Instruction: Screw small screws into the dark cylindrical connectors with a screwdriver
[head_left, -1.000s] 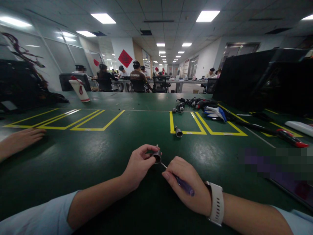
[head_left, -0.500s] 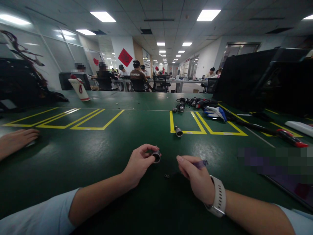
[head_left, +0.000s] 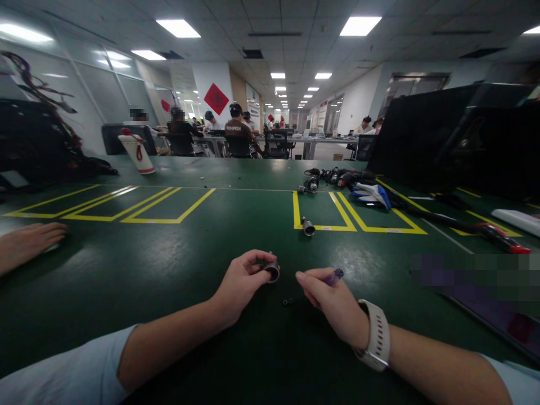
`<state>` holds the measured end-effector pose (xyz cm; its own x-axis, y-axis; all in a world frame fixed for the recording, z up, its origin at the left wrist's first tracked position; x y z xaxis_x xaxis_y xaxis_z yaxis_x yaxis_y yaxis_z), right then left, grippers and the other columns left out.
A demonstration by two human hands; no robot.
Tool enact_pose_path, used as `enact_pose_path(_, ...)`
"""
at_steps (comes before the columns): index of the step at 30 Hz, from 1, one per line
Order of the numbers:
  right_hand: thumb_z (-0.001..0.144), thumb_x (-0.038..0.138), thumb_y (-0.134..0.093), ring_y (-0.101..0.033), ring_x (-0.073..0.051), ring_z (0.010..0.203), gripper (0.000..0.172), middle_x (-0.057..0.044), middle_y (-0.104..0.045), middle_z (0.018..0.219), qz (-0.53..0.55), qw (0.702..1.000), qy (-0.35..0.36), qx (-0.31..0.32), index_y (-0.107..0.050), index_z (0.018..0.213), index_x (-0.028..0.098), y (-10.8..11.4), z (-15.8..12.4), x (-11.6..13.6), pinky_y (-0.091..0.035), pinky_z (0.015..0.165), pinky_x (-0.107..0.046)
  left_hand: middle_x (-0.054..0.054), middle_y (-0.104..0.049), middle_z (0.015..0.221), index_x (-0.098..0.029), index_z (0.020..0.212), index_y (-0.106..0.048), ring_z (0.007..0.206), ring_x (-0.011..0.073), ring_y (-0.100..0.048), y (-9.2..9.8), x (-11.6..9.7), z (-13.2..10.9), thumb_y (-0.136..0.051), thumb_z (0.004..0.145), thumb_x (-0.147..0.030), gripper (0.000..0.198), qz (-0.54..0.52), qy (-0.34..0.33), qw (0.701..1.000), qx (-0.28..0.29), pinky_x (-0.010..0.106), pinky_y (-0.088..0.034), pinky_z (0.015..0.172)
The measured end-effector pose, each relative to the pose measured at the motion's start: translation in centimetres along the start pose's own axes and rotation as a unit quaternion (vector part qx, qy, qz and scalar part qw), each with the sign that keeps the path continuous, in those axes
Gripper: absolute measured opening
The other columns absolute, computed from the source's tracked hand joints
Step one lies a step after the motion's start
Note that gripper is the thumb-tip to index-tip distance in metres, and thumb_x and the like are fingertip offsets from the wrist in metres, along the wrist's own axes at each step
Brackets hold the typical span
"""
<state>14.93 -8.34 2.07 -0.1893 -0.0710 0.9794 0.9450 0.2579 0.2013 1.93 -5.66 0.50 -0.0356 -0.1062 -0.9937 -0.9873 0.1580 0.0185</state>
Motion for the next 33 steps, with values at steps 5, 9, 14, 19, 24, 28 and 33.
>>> enact_pose_path(5, 0.082, 0.037, -0.046, -0.030, -0.007, 0.041, 0.041, 0.006, -0.033, 0.042, 0.032, 0.999, -0.019, -0.011, -0.041, 0.046, 0.018, 0.3, 0.2, -0.8, -0.024, 0.043, -0.023, 0.006, -0.066, 0.096, -0.014, 0.090, -0.061, 0.085, 0.0173, -0.063, -0.1, -0.2, -0.1, -0.062, 0.064, -0.009, 0.026, 0.002, -0.001, 1.000, -0.002, 0.033, -0.048, 0.082)
enact_pose_path(9, 0.080, 0.037, -0.049, -0.031, -0.008, 0.042, 0.041, 0.006, -0.033, 0.042, 0.100, 0.994, -0.007, -0.033, -0.039, 0.045, 0.019, 0.7, 0.3, -1.3, -0.027, 0.045, -0.024, 0.007, -0.066, 0.099, -0.014, 0.089, -0.062, 0.087, 0.0183, -0.063, -0.1, -0.2, -0.2, -0.063, 0.064, -0.009, 0.026, -0.002, 0.003, 1.000, -0.004, 0.034, -0.049, 0.082)
enact_pose_path(14, 0.080, 0.037, -0.051, -0.031, -0.009, 0.042, 0.044, 0.007, -0.030, 0.041, 0.147, 0.986, 0.009, -0.076, -0.036, 0.042, 0.019, 1.7, 0.5, -1.6, -0.028, 0.046, -0.025, 0.009, -0.065, 0.101, -0.014, 0.090, -0.061, 0.090, 0.0198, -0.062, 0.0, 0.1, -0.1, -0.063, 0.064, -0.010, 0.026, -0.004, 0.006, 1.000, 0.003, 0.036, -0.049, 0.083)
enact_pose_path(19, 0.081, 0.040, -0.049, -0.032, -0.009, 0.044, 0.045, 0.006, -0.031, 0.043, 0.112, 0.991, 0.029, -0.068, -0.036, 0.044, 0.019, 1.6, 0.5, -1.5, -0.028, 0.046, -0.025, 0.007, -0.066, 0.094, -0.014, 0.089, -0.061, 0.087, 0.0193, -0.063, -0.1, -0.2, -0.3, -0.062, 0.064, -0.007, 0.025, -0.004, 0.005, 1.000, -0.006, 0.036, -0.049, 0.082)
enact_pose_path(24, 0.081, 0.040, -0.048, -0.032, -0.008, 0.043, 0.043, 0.006, -0.033, 0.043, 0.061, 0.996, 0.019, -0.060, -0.038, 0.045, 0.019, 1.3, 0.4, -1.1, -0.026, 0.045, -0.024, 0.007, -0.067, 0.093, -0.014, 0.089, -0.062, 0.086, 0.0187, -0.063, -0.2, -0.4, -0.4, -0.061, 0.065, -0.007, 0.025, -0.001, 0.000, 1.000, -0.007, 0.036, -0.048, 0.083)
enact_pose_path(28, 0.081, 0.039, -0.046, -0.031, -0.008, 0.042, 0.041, 0.006, -0.033, 0.043, 0.015, 0.999, -0.010, -0.047, -0.040, 0.046, 0.019, 1.1, 0.5, -0.6, -0.025, 0.044, -0.024, 0.006, -0.067, 0.096, -0.015, 0.090, -0.063, 0.088, 0.0184, -0.063, -0.2, -0.2, -0.3, -0.061, 0.064, -0.006, 0.027, -0.005, 0.004, 1.000, -0.001, 0.034, -0.048, 0.083)
enact_pose_path(33, 0.084, 0.040, -0.044, -0.032, -0.008, 0.043, 0.043, 0.006, -0.034, 0.044, -0.006, 0.999, 0.006, -0.042, -0.039, 0.046, 0.019, 1.0, 0.3, -0.4, -0.027, 0.044, -0.024, 0.007, -0.064, 0.108, -0.016, 0.094, -0.064, 0.096, 0.0194, -0.060, -0.2, -0.3, -0.3, -0.065, 0.064, -0.010, 0.030, -0.013, -0.007, 1.000, 0.002, 0.032, -0.048, 0.085)
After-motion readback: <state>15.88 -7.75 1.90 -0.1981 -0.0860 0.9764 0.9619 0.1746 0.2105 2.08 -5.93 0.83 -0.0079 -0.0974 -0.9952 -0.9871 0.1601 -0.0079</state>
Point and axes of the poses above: each hand's wrist, its own z-axis towards the middle knuckle, its own y-axis out of the back of the hand, x = y × z, the point moved 10 cm from there along z, towards the middle knuckle
